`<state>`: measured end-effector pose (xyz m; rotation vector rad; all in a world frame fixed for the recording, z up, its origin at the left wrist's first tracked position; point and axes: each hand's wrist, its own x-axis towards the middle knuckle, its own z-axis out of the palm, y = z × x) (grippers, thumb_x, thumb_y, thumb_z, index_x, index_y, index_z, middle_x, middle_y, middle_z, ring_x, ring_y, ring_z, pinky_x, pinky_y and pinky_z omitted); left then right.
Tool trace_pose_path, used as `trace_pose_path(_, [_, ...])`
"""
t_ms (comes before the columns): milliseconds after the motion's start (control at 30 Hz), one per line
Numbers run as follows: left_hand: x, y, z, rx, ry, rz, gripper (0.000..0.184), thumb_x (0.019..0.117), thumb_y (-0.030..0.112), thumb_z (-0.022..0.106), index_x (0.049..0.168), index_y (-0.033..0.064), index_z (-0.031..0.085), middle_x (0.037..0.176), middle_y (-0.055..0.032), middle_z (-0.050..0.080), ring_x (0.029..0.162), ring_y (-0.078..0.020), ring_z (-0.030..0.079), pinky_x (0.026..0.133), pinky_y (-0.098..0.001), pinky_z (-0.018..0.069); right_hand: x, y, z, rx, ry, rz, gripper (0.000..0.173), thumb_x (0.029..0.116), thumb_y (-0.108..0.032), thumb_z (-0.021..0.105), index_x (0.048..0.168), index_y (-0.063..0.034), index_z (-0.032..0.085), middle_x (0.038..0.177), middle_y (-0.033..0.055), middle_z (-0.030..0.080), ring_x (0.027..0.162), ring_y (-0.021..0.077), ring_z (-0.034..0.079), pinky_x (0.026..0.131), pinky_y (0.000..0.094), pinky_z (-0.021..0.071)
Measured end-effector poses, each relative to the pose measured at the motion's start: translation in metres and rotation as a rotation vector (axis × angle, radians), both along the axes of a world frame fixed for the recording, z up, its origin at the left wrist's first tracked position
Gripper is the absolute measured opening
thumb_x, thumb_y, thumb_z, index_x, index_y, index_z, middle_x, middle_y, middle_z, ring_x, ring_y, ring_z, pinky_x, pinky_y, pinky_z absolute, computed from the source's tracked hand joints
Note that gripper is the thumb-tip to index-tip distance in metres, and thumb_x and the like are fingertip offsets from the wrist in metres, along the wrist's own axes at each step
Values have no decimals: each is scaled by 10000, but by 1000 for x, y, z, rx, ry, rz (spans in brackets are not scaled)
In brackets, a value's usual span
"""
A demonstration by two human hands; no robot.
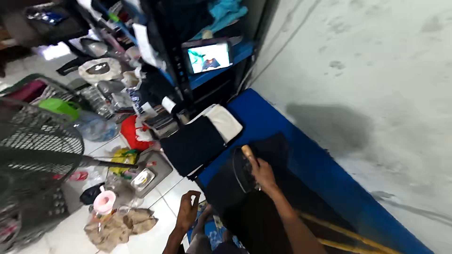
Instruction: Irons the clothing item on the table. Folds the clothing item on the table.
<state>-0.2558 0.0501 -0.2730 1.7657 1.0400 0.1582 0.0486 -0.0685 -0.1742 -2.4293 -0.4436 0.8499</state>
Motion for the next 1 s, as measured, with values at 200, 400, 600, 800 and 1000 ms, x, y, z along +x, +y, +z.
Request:
trace_pose_path(200, [-12, 32, -15, -195, -169, 5, 253, 1002, 28, 547, 1233, -71, 571, 1147, -168, 706, 1050, -212, 697, 906, -384, 580, -17, -11, 3, 38, 87, 3, 559, 1078, -511, 425, 1123, -3, 657, 790, 105, 631, 657, 211, 620, 660, 422, 558])
trace_pose_path(400, [13, 20, -20, -573, -91, -103, 709, 866, -87, 642, 1475, -65, 280, 1305, -236, 626, 1143, -246, 667, 932, -392, 569, -152, -62, 17, -240, 42, 161, 610, 1032, -590, 472, 1401, -126, 614, 1097, 201, 732, 1025, 384, 712, 902, 599, 556])
trace_pose_path(600, [7, -6, -52, -365, 46, -477, 423, 904, 124, 762, 1249, -88, 637, 1204, -234, 694, 1160, -310, 666, 1041, -474, 518, -167, -137, 22, -304, -74, -250, 659, 1021, -617, 473, 1426, -110, 596, 1067, 222, 736, 993, 424, 717, 853, 625, 560])
trace_pose_path(800, [-21, -31, -40, -326, 235, -515, 342, 985, 164, 678, 1173, -122, 668, 1172, -295, 684, 1139, -382, 660, 1043, -540, 489, -135, -320, 16, -352, -91, -775, 546, 1086, -476, 421, 1280, -25, 658, 1083, 248, 712, 1017, 426, 693, 895, 627, 534])
trace_pose_path(1000, [-47, -62, -6, -137, 298, -367, 440, 1074, 198, 497, 1321, -163, 544, 1296, -357, 596, 1244, -422, 587, 1106, -530, 430, -107, -476, 8, -492, -78, -1034, 728, 1075, -569, 337, 1206, 75, 652, 1173, 323, 667, 1120, 476, 654, 948, 644, 502])
